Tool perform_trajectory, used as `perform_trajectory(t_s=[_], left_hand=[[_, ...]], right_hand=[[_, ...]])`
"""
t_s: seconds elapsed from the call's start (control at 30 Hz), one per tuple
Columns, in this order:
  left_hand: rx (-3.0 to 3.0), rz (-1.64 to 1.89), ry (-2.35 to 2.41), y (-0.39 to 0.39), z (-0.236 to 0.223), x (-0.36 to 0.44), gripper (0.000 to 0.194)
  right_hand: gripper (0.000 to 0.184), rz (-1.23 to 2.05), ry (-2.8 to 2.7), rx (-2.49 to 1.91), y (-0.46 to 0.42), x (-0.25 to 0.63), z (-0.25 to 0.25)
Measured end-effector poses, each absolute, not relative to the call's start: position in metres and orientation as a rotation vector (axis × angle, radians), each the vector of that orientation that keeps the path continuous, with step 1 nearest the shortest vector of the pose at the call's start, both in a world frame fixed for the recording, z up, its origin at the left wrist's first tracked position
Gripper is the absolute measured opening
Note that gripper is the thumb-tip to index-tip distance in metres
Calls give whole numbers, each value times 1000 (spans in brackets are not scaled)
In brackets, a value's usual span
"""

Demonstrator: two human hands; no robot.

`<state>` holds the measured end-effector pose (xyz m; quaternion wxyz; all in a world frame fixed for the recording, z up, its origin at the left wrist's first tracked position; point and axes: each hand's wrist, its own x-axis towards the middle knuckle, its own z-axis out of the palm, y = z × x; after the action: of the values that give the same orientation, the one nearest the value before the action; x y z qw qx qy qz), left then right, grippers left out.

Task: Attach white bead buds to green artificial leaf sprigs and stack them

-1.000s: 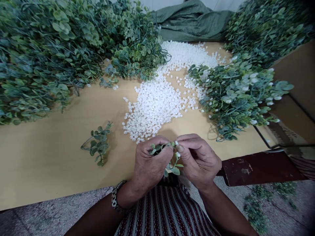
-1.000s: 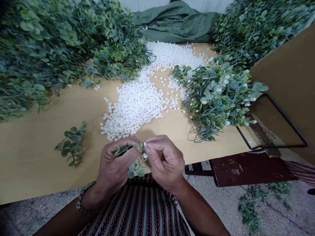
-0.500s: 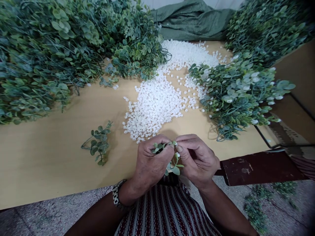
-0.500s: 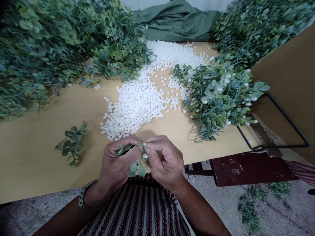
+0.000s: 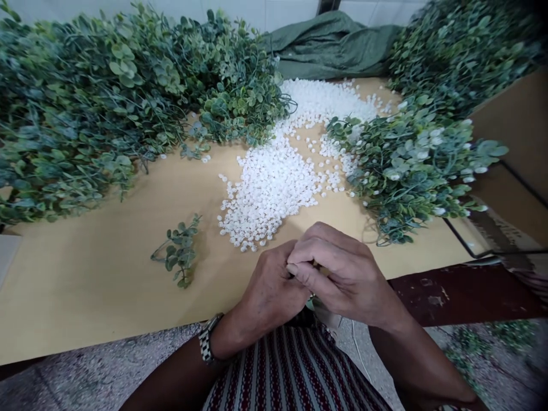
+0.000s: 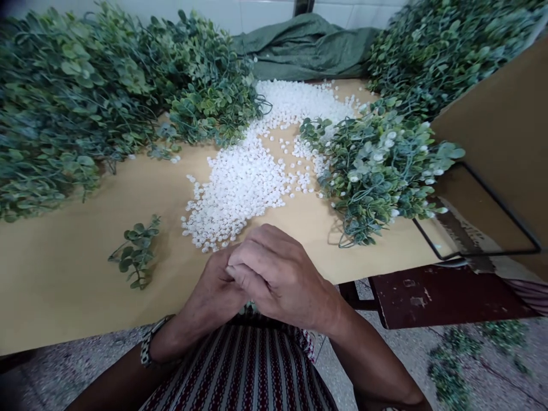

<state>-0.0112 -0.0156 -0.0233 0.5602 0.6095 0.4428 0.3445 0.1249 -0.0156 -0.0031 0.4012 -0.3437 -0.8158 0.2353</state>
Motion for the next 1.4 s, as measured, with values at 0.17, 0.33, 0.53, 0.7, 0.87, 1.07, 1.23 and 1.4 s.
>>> perform_trajectory(t_s=[0.17,0.33,0.53,0.7,0.87,1.07,1.23,1.4], left_hand=[[1353,939,933,-13,-22,-22,4],[1118,1001,718,-10,-29,-27,11],[976,1036,770,-12,-28,-26,10],[954,1197,903,-13,-28,-26,13],[971,1219,963,-11,-29,-25,15],[1079,1228,997,-11,-30,-26,15],[1206,1281,1020,-12,-25,-26,15],[1298,1244,1027,-13,-19,-26,11]], right_hand=[[9,710,-1825,-907,-19,128,-17],[8,642,-1707,-823,-24,126,-30],[7,567,-1739,-821,-21,129,-33],[11,235,-1952,-1221,19,160,-30],[19,-189,-2260,-1705,56,176,-37],[22,-190,-2273,-1754,61,176,-47],[10,333,-1906,-1502,40,173,-31],[14,970,-1536,-1125,5,146,-16]])
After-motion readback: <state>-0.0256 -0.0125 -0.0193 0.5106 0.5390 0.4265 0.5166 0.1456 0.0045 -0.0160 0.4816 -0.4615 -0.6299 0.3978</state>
